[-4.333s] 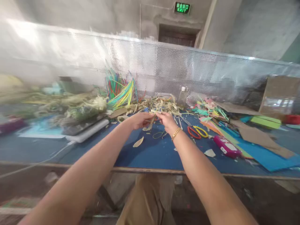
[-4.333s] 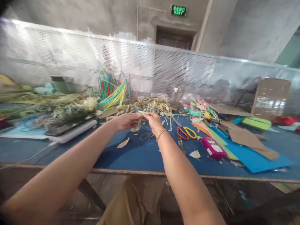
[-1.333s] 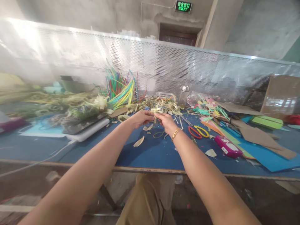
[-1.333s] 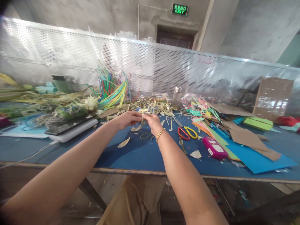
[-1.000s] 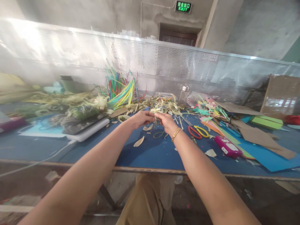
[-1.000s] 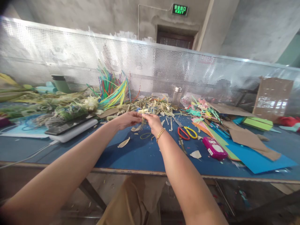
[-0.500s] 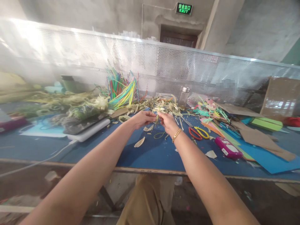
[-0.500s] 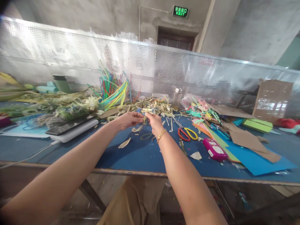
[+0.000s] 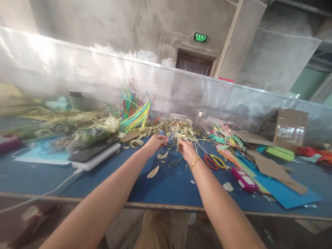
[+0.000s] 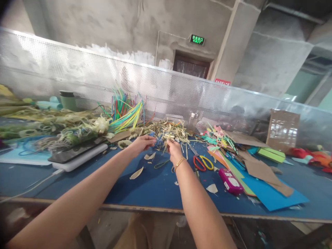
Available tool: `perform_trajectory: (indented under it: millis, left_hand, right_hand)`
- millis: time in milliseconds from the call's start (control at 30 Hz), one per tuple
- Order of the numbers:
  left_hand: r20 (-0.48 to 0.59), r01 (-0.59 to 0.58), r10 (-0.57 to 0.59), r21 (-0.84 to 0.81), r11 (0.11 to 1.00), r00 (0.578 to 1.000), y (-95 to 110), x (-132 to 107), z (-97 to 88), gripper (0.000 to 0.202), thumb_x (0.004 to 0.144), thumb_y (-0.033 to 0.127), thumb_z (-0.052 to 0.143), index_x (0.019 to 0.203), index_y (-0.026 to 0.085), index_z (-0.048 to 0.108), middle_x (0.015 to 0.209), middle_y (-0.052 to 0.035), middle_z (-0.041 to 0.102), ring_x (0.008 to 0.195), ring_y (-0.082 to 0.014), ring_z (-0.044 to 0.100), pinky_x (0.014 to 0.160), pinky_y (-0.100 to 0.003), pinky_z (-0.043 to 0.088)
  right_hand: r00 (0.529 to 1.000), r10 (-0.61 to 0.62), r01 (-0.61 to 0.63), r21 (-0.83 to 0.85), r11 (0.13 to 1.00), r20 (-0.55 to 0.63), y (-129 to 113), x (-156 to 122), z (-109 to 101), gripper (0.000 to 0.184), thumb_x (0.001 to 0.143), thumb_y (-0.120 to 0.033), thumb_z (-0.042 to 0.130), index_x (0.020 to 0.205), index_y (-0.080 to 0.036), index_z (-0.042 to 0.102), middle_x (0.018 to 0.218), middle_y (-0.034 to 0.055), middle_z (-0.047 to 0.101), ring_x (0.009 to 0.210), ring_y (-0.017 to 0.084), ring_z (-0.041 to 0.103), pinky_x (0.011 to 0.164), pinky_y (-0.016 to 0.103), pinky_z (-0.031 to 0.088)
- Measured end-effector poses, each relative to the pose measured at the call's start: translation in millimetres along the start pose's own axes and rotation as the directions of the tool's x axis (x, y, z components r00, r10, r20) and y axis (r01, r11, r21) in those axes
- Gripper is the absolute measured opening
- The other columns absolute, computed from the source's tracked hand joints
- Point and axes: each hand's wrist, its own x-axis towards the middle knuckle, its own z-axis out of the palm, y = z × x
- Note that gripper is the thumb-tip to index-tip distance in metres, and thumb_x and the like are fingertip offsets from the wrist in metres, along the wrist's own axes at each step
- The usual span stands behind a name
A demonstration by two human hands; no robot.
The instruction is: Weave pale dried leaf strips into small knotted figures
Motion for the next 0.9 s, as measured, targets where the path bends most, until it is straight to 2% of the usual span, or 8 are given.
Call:
perform_trajectory:
  millis: [100,267,367,467,600,767,833,900]
  left_hand:
    - [-0.049,-0.061,0.059,-0.041,0.997,0.997,-1.8,2.8,-1.7,0.024,0.063,0.028,0.073,0.08,0.013,0.065,0.06,0.0001,0.058,0.052,-0.0082,0.048,0.047,-0.02,0.031]
    - [-0.121,-0.111,0.105,-0.045,0.993,0.987,-5.5,9.5,-5.2,0.024,0.061,0.028,0.07,0.079,0.012,0.065,0.061,-0.0005,0.059,0.054,-0.0092,0.049,0.05,-0.022,0.034]
    - [-0.116,-0.138,0.136,-0.011,0.99,0.984,-7.9,10.7,-5.3,0.023,0.062,0.029,0.068,0.079,0.012,0.065,0.062,-0.0006,0.06,0.055,-0.0102,0.05,0.052,-0.023,0.035]
    - [-0.122,-0.152,0.158,0.061,0.987,0.98,-10.6,10.5,-3.3,0.022,0.065,0.03,0.066,0.08,0.013,0.065,0.064,-0.0013,0.061,0.057,-0.0114,0.051,0.054,-0.024,0.038]
    - [-0.11,-0.19,0.22,0.236,0.953,0.969,-14.1,11.4,-0.6,0.021,0.069,0.033,0.063,0.082,0.016,0.067,0.072,-0.0025,0.065,0.065,-0.0144,0.057,0.06,-0.025,0.042]
    - [0.016,-0.245,0.277,0.519,0.819,0.961,-14.1,7.7,-0.1,0.016,0.072,0.034,0.061,0.079,0.021,0.068,0.079,-0.0024,0.069,0.073,-0.017,0.061,0.062,-0.025,0.041]
    - [0.089,-0.287,0.294,0.604,0.744,0.952,-13.1,4.0,0.6,0.014,0.073,0.031,0.059,0.077,0.022,0.068,0.079,-0.0018,0.069,0.072,-0.0166,0.06,0.061,-0.025,0.04]
    - [0.17,-0.347,0.316,0.656,0.671,0.933,-12.4,0.2,2.1,0.012,0.074,0.028,0.058,0.076,0.022,0.068,0.077,-0.0015,0.069,0.07,-0.0159,0.06,0.059,-0.024,0.038]
  right_hand:
    - [0.992,0.092,-0.095,-0.023,0.995,-0.08,-16.1,14.3,1.5,0.014,0.074,-0.025,0.07,0.07,-0.017,0.06,0.052,-0.0054,0.058,0.042,0.006,0.049,0.043,0.017,0.039]
    - [0.989,0.062,-0.076,-0.101,0.992,-0.133,-67.4,62.2,11.3,0.014,0.081,-0.023,0.066,0.071,-0.017,0.057,0.052,-0.006,0.055,0.044,0.005,0.047,0.045,0.015,0.04]
    - [0.982,0.056,-0.087,-0.174,0.981,-0.18,-83.3,84.7,11.6,0.017,0.08,-0.028,0.068,0.073,-0.018,0.056,0.053,-0.0051,0.055,0.047,0.006,0.049,0.047,0.016,0.041]
    - [0.968,0.046,-0.113,-0.262,0.958,-0.248,-71.3,86.0,2.6,0.019,0.077,-0.028,0.07,0.073,-0.017,0.055,0.053,-0.0042,0.054,0.048,0.007,0.05,0.047,0.017,0.039]
    - [0.966,-0.007,-0.09,-0.361,0.928,-0.258,-37.0,63.5,-14.8,0.016,0.071,-0.025,0.071,0.076,-0.017,0.059,0.059,-0.0028,0.057,0.053,0.008,0.053,0.05,0.018,0.04]
    - [0.971,-0.188,0.098,-0.467,0.879,-0.149,-29.9,36.2,-22.1,0.016,0.067,-0.02,0.067,0.083,-0.016,0.065,0.079,0.0024,0.068,0.073,0.013,0.062,0.066,0.022,0.047]
    - [0.938,-0.347,0.279,-0.552,0.786,-0.021,-36.5,27.2,-16.6,0.017,0.069,-0.022,0.066,0.085,-0.017,0.067,0.087,0.0039,0.069,0.081,0.014,0.063,0.076,0.025,0.048]
    - [0.868,-0.47,0.459,-0.62,0.636,0.161,-40.6,16.4,-6.5,0.017,0.073,-0.026,0.062,0.087,-0.017,0.067,0.088,0.0049,0.07,0.081,0.016,0.064,0.079,0.028,0.049]
